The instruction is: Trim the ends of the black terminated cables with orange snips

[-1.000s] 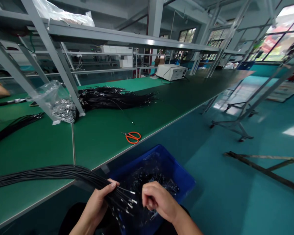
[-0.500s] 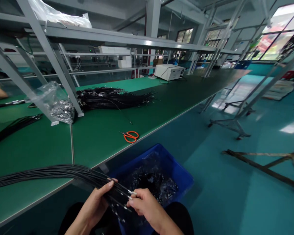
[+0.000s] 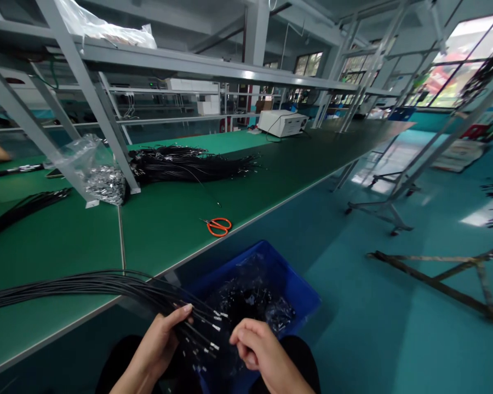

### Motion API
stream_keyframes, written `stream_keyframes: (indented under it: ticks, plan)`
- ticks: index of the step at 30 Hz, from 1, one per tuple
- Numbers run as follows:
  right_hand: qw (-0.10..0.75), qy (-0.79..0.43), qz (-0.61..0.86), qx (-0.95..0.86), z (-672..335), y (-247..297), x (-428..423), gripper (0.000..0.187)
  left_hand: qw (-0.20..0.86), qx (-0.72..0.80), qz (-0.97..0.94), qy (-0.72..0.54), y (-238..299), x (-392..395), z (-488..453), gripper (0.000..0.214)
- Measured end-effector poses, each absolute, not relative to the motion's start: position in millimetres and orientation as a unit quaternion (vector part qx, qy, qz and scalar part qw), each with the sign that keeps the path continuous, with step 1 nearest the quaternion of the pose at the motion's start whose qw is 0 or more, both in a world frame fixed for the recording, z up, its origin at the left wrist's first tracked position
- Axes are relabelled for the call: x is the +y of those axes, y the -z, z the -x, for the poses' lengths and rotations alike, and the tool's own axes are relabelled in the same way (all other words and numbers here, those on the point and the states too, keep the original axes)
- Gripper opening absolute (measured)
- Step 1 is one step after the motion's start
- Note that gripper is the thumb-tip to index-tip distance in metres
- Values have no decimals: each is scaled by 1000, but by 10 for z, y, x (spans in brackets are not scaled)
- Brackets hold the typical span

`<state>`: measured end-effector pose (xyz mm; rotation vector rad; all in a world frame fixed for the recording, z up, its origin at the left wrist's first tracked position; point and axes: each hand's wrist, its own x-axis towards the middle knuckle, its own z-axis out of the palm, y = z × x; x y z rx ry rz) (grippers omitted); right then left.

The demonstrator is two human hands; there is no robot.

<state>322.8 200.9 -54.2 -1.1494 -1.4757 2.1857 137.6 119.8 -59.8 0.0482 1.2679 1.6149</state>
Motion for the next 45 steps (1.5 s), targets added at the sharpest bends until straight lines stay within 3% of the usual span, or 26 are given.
stream_keyframes:
  ticks: [11, 15, 20, 26, 30, 36, 45]
  plan:
    - [208, -722, 397, -527, -2707, 698, 1923, 20, 495, 543, -39, -677, 608, 1206, -1396, 24]
    - [179, -756, 396, -489, -2915, 694, 1924, 24, 495, 547, -34, -674, 642, 1247, -1367, 23]
    - [147, -790, 379, -459, -3053, 739, 1928, 10, 512, 543, -36, -665, 644, 1252, -1337, 22]
    - [107, -754, 372, -530, -2893, 758, 1898, 25, 504, 559, -33, -658, 693, 1224, -1353, 24]
    - [116, -715, 357, -589, -2890, 696, 1868, 22, 497, 556, -39, -665, 668, 1213, -1356, 24]
    - [100, -732, 392, -548, -2855, 806, 1855, 32, 552, 514, -71, -653, 587, 1074, -1426, 32]
    - [140, -772, 394, -479, -3124, 784, 1868, 32, 518, 524, -27, -675, 643, 1090, -1552, 19]
